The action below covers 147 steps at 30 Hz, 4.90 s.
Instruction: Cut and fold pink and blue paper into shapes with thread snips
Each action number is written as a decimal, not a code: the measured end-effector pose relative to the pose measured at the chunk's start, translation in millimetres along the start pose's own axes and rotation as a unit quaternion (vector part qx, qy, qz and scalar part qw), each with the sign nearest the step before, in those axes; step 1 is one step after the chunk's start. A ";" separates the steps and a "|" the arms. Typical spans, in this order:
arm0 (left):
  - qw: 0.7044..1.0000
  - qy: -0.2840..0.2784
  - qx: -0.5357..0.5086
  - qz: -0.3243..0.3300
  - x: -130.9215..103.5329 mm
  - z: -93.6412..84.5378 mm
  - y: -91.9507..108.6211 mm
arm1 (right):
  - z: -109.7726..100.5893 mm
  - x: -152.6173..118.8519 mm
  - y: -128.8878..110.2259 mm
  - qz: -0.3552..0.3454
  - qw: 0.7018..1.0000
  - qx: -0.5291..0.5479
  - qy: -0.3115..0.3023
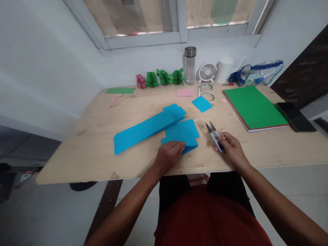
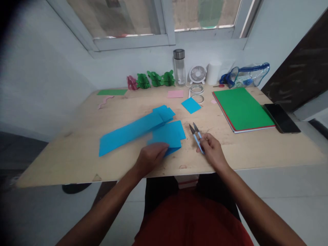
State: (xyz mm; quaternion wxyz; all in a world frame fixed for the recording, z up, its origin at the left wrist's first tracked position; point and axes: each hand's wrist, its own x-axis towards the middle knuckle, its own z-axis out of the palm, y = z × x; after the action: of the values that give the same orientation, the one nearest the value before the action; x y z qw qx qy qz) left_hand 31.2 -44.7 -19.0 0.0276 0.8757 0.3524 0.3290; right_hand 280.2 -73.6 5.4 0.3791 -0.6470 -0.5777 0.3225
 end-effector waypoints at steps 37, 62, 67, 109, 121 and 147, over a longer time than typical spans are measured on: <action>0.996 -0.051 0.064 0.026 3.1 5.9 7.6 | 22.1 -63.3 6.0 0.061 0.998 0.016 -0.026; 0.960 -0.169 0.194 -0.108 8.3 45.0 43.1 | 30.1 -54.4 -0.8 0.144 0.975 0.159 -0.049; 0.959 -0.169 0.205 -0.102 4.8 43.9 48.7 | 32.9 -52.5 -7.3 0.166 0.965 0.194 -0.056; 0.958 -0.244 0.135 -0.073 -21.0 27.8 61.9 | 42.9 -110.7 9.7 0.320 0.920 0.216 -0.067; 0.958 -0.252 0.121 -0.061 -20.8 25.2 59.2 | 42.2 -103.0 6.6 0.302 0.935 0.176 -0.060; 0.961 -0.257 0.096 0.012 -23.9 16.6 51.6 | 45.1 -85.0 1.0 0.283 0.951 0.112 -0.044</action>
State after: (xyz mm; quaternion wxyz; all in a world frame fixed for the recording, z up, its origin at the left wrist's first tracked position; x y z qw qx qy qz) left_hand 59.2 -95.6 -30.8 0.0290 0.9334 0.3531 0.0575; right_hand 231.6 -152.6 -19.9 0.3168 -0.7226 -0.3465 0.5074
